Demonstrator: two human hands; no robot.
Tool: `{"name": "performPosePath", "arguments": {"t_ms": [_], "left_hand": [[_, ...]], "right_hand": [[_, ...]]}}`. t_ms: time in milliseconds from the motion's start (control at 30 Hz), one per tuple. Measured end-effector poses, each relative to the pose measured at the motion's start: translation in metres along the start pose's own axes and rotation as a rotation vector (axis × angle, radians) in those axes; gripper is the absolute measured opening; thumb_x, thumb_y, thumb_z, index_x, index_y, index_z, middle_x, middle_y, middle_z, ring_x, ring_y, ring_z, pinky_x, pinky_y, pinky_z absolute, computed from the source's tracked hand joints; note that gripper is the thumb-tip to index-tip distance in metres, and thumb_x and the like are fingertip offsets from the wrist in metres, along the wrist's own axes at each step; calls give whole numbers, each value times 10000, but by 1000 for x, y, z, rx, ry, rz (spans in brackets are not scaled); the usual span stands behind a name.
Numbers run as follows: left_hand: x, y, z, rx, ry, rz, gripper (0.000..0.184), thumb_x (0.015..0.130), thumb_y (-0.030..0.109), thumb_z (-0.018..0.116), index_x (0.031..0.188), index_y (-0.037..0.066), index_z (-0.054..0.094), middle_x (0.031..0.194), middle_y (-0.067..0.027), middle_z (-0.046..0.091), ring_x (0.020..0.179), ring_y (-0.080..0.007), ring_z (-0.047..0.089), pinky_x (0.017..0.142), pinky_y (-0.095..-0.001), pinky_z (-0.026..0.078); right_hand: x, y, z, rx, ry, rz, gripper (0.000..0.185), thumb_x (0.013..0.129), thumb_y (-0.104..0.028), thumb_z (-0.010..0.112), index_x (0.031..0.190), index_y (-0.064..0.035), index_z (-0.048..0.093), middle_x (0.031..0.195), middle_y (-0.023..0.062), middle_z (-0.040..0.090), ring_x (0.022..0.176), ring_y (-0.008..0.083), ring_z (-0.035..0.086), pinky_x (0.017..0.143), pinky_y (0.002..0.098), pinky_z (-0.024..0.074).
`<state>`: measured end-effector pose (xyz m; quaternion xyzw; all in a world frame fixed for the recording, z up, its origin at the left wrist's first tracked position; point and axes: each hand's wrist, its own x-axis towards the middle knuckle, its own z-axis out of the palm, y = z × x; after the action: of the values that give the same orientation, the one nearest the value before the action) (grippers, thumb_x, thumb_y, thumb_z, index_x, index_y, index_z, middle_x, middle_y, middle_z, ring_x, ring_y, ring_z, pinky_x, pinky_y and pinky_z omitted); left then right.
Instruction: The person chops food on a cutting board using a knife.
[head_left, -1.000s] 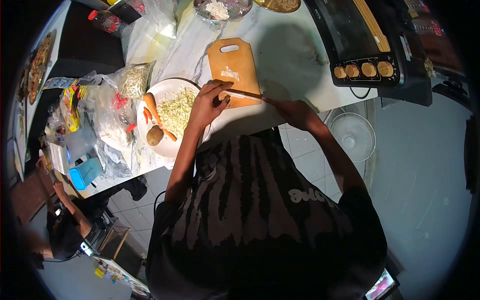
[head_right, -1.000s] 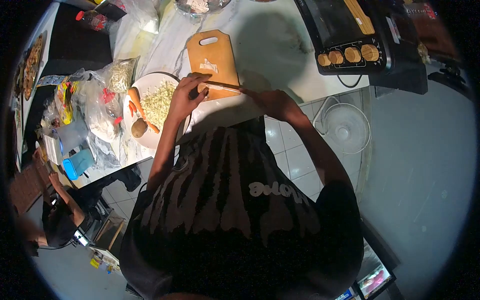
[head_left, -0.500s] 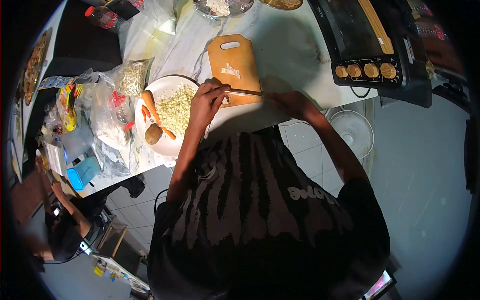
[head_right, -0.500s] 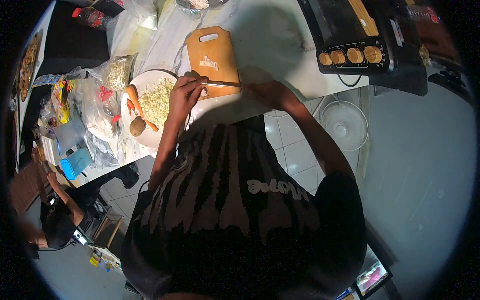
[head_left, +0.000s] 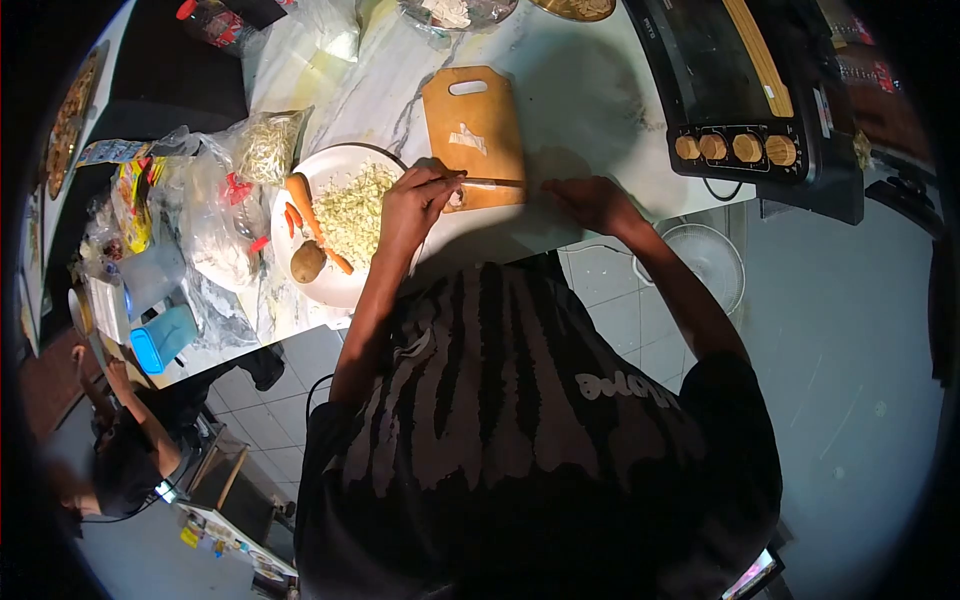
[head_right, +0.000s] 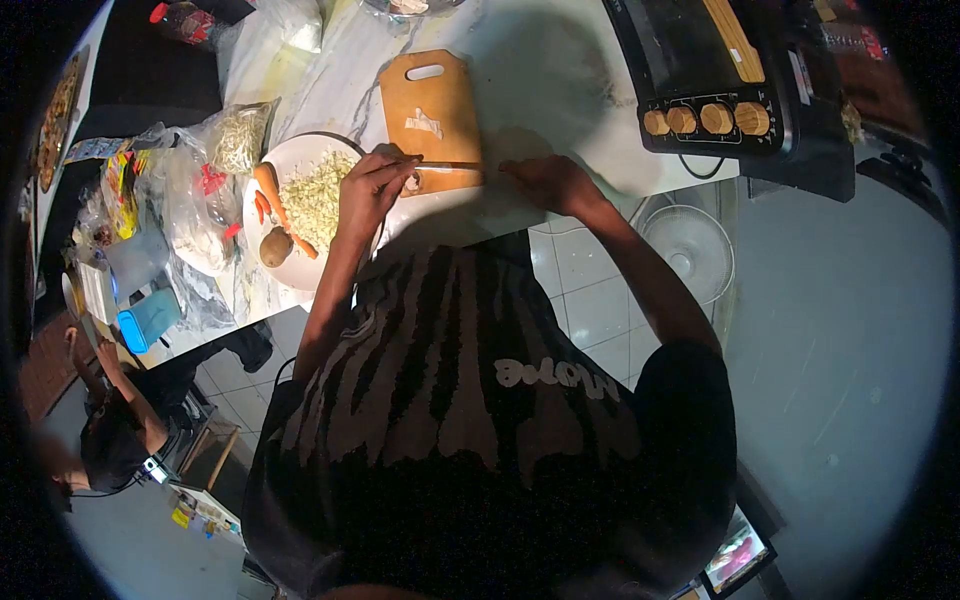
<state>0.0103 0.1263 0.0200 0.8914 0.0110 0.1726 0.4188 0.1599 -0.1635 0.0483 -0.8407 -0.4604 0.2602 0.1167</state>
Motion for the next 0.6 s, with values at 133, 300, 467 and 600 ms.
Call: {"name": "performPosePath", "arguments": {"t_ms": [133, 300, 467, 600], "left_hand": [[-1, -4, 0, 89, 8, 76, 279, 801, 70, 754, 1062, 158, 797, 891, -9, 702, 850, -199, 664, 735, -338, 560], [1, -9, 0, 191, -38, 142, 349, 785, 51, 749, 1110, 172, 784, 910, 0, 695, 841, -185, 664, 717, -328, 566], [2, -6, -4, 228, -43, 190, 262, 822, 106, 741, 1079, 137, 780, 913, -20, 690, 841, -199, 667, 708, -343, 560], [35, 22, -9, 242, -26, 158, 219, 907, 200, 678, 1083, 90, 750, 876, -63, 676, 800, -264, 650, 719, -389, 520]], "right_hand": [[3, 2, 5, -43, -2, 33, 239, 980, -320, 527, 1152, -167, 590, 915, 154, 704, 845, 390, 685, 731, 503, 552], [3, -1, 11, -2, 8, 49, 195, 959, -302, 549, 1062, -137, 530, 827, 177, 676, 797, 403, 676, 691, 532, 531], [4, 2, 13, -21, 52, 22, 176, 949, -277, 556, 1056, -141, 526, 756, 173, 660, 721, 411, 666, 644, 535, 526], [3, -2, 11, -7, 68, 2, 154, 937, -253, 561, 1030, -132, 545, 703, 169, 644, 686, 410, 666, 619, 534, 527]]}}
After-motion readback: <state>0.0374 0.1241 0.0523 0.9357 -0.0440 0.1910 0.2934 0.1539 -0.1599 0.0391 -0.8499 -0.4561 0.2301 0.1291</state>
